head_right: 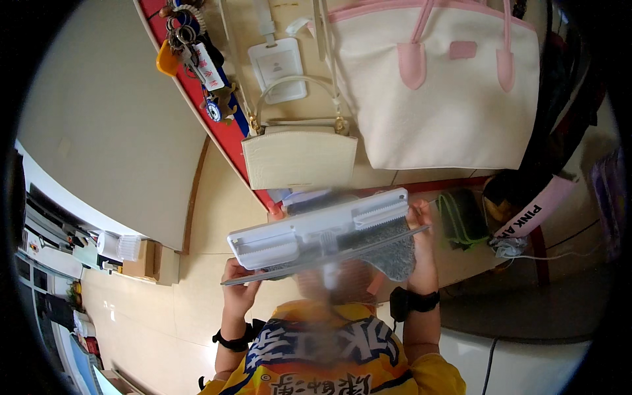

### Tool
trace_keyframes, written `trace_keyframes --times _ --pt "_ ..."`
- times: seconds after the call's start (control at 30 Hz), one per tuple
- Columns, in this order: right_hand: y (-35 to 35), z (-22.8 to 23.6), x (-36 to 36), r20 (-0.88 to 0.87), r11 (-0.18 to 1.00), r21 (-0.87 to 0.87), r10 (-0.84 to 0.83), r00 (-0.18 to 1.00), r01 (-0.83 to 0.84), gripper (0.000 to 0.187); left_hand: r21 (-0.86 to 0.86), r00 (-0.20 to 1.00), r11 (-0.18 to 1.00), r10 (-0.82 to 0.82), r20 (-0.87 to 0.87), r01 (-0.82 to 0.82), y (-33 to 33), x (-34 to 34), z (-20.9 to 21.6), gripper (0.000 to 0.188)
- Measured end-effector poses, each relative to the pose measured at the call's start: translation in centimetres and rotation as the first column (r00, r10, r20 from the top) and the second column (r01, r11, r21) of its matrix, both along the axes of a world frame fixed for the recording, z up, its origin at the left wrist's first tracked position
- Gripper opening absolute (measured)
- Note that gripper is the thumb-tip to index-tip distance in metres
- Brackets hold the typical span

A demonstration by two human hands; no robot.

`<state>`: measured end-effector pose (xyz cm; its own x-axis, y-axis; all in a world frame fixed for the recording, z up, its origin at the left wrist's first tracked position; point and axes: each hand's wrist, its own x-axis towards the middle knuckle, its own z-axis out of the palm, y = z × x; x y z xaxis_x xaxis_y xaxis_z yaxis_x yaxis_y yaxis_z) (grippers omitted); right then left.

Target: The person stirs food in a pan using a ladle, covers it with a lid, then attaches a cloth to a mop head by hand and picks up a spray bottle.

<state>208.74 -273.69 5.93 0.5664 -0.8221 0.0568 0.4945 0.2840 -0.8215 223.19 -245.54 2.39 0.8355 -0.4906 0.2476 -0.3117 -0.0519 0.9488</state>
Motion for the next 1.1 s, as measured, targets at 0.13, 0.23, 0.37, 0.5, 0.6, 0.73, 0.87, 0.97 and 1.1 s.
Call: trace_keyframes --times 0.13,0.23,0.37,0.5,0.6,0.73,0.87,0.97,1.1 --pt "-0.6 -1.2 0.1 -0.048 0.998 -0.020 -0.052 0.997 0.051 0.021 -0.059 0.998 0.997 0.050 -0.031 -0.052 0.2 -0.1 1.1 0.018" --pt "-1.2 -2.1 0.1 -0.033 0.998 -0.054 -0.041 0.999 0.039 0.022 -0.032 0.989 0.992 0.117 -0.090 -0.120 0.1 -0.8 2.2 0.012" --pt "-0.9 -1.5 0.4 -0.019 0.995 -0.098 -0.038 0.999 0.036 0.023 0.201 0.983 0.962 0.184 0.026 -0.185 0.5 -1.3 3.7 0.010" --pt "-1.5 -2.5 -0.1 -0.099 0.994 -0.090 -0.072 0.992 0.063 0.022 0.248 0.996 0.965 0.080 0.044 -0.089 0.9 -1.7 5.4 0.008" --pt "-1.9 -3.3 -0.1 -0.048 0.989 -0.132 -0.070 0.996 0.063 0.020 0.246 0.989 0.967 0.038 0.143 -0.073 0.8 -1.4 5.8 0.010" --pt "-0.4 -1.4 0.4 -0.043 0.991 -0.105 -0.093 0.995 0.088 0.016 0.176 0.984 0.977 0.098 0.151 -0.124 0.5 -1.2 5.6 0.009" --pt "-0.5 -1.4 0.1 -0.050 0.987 -0.151 -0.056 0.997 0.048 0.017 0.139 0.956 0.974 0.136 0.259 -0.177 -0.2 -0.7 6.2 0.010" --pt "-1.2 -2.2 -0.3 -0.057 0.981 -0.180 -0.087 0.995 0.075 0.018 0.127 0.946 0.971 0.161 0.280 -0.203 -0.6 -0.7 6.3 0.009" --pt "-1.0 -2.5 -0.9 -0.088 0.982 -0.170 -0.104 0.991 0.088 0.016 0.125 0.925 0.960 0.201 0.323 -0.253 -1.1 -0.5 6.3 0.010"
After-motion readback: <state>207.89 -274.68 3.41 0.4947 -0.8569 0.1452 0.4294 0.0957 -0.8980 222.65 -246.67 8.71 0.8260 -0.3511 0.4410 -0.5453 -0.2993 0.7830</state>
